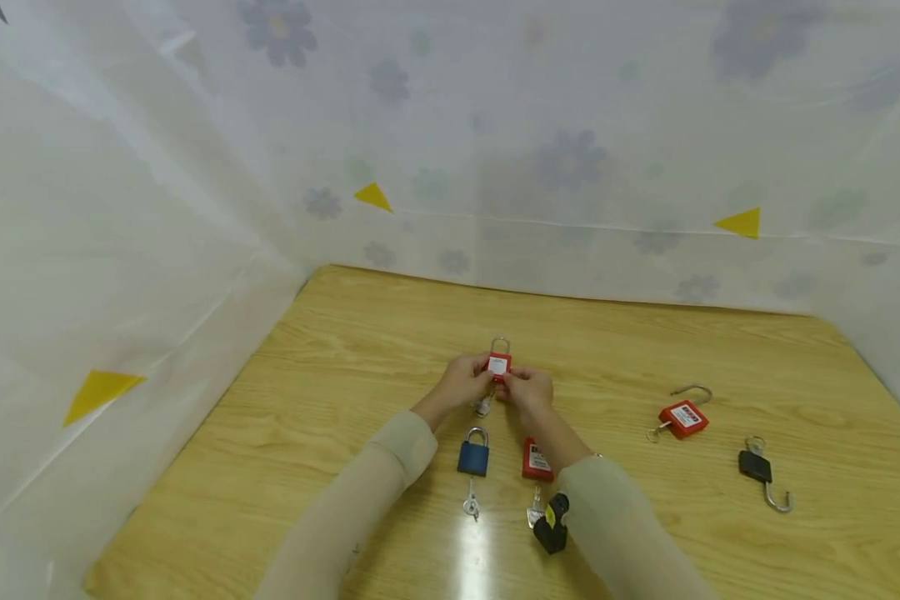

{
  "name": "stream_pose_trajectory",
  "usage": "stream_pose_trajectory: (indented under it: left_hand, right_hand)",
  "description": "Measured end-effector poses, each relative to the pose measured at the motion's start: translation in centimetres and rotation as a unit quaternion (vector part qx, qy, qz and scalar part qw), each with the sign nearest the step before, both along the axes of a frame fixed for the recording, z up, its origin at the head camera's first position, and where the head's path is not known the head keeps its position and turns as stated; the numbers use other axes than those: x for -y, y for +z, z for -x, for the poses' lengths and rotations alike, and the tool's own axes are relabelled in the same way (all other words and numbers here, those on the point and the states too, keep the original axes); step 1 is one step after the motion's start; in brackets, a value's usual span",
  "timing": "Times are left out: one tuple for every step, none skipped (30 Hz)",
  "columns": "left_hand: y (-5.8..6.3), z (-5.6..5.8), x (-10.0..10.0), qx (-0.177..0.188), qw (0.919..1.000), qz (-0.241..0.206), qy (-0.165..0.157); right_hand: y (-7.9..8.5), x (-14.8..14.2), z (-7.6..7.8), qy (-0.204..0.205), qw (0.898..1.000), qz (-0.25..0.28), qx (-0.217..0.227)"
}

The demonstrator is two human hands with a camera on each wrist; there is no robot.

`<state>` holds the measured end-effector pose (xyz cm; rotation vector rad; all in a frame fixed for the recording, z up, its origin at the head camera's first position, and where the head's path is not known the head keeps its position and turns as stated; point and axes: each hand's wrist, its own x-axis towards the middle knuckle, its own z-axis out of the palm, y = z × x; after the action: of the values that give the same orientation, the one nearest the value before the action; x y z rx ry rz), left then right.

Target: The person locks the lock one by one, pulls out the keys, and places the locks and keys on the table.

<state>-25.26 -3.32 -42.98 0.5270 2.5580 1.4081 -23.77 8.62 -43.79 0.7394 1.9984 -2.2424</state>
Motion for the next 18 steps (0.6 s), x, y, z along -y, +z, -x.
stream_pose_trajectory:
  left_hand:
    - [-0.2,0.1,0.0,0.000,1.0000,0.001,-0.002]
    - [-0.3,0.1,0.0,-0.001,1.0000,0.005,-0.002]
    - [-0.5,0.1,0.0,-0.004,1.0000,0.008,-0.003]
    - [-0.6,0.1,0.0,-0.006,0.9999,0.009,-0.003]
    - [-0.7,0.1,-0.1,-0.005,0.9999,0.009,-0.003]
    - [-0.8,0.1,-0.1,-0.005,1.0000,0.008,-0.002]
    - [-0.9,0.1,-0.1,-0.008,0.9999,0.008,0.000]
    - [-0.9,0.1,-0.1,-0.008,0.9999,0.009,0.001]
    - [-0.9,0.1,-0.2,-0.011,0.9999,0.008,0.000]
    - [-1.0,0.1,-0.2,-0.014,0.9999,0.010,0.000]
    - [-1.0,0.1,-0.2,-0.020,0.9997,0.014,-0.001]
    - [-1.0,0.1,-0.2,-0.028,0.9994,0.018,-0.003]
    - [-0.9,0.1,-0.2,-0.034,0.9992,0.021,-0.006]
    - [-0.9,0.1,-0.2,-0.042,0.9988,0.025,-0.010]
    - [-0.9,0.1,-0.2,-0.052,0.9981,0.030,-0.013]
    - [-0.9,0.1,-0.2,-0.060,0.9975,0.034,-0.016]
    - [-0.8,0.1,-0.2,-0.063,0.9972,0.036,-0.019]
    - [-0.8,0.1,-0.2,-0.068,0.9967,0.039,-0.020]
  right_hand:
    - [-0.1,0.0,0.0,-0.002,1.000,-0.001,-0.001]
    - [-0.2,0.0,0.0,-0.004,1.000,-0.004,-0.002]
    - [-0.2,0.1,0.0,-0.004,1.000,-0.007,-0.003]
    - [-0.3,0.1,0.0,-0.004,1.000,-0.011,-0.005]
    - [-0.4,0.1,0.0,-0.004,1.000,-0.017,-0.006]
    - [-0.4,0.1,0.0,-0.005,1.000,-0.026,-0.005]
    - [-0.4,0.1,0.0,-0.004,0.999,-0.033,-0.006]
    - [-0.5,0.2,0.0,-0.005,0.999,-0.042,-0.007]
    - [-0.8,0.2,0.1,-0.007,0.999,-0.051,-0.010]
    - [-1.0,0.1,0.2,-0.005,0.998,-0.057,-0.014]
    - [-1.3,0.0,0.4,-0.002,0.998,-0.058,-0.025]
    - [-2.8,-0.3,1.2,-0.004,0.997,-0.059,-0.039]
    - [-4.1,-0.6,1.9,-0.001,0.997,-0.063,-0.046]
    - [-5.8,-1.0,2.9,0.001,0.996,-0.067,-0.054]
    - [-7.6,-1.5,4.0,0.003,0.996,-0.069,-0.061]
    - [-9.4,-1.9,5.0,0.005,0.995,-0.066,-0.076]
    - [-11.1,-2.3,6.1,0.002,0.994,-0.070,-0.083]
    - [-12.3,-2.4,6.8,0.002,0.994,-0.080,-0.074]
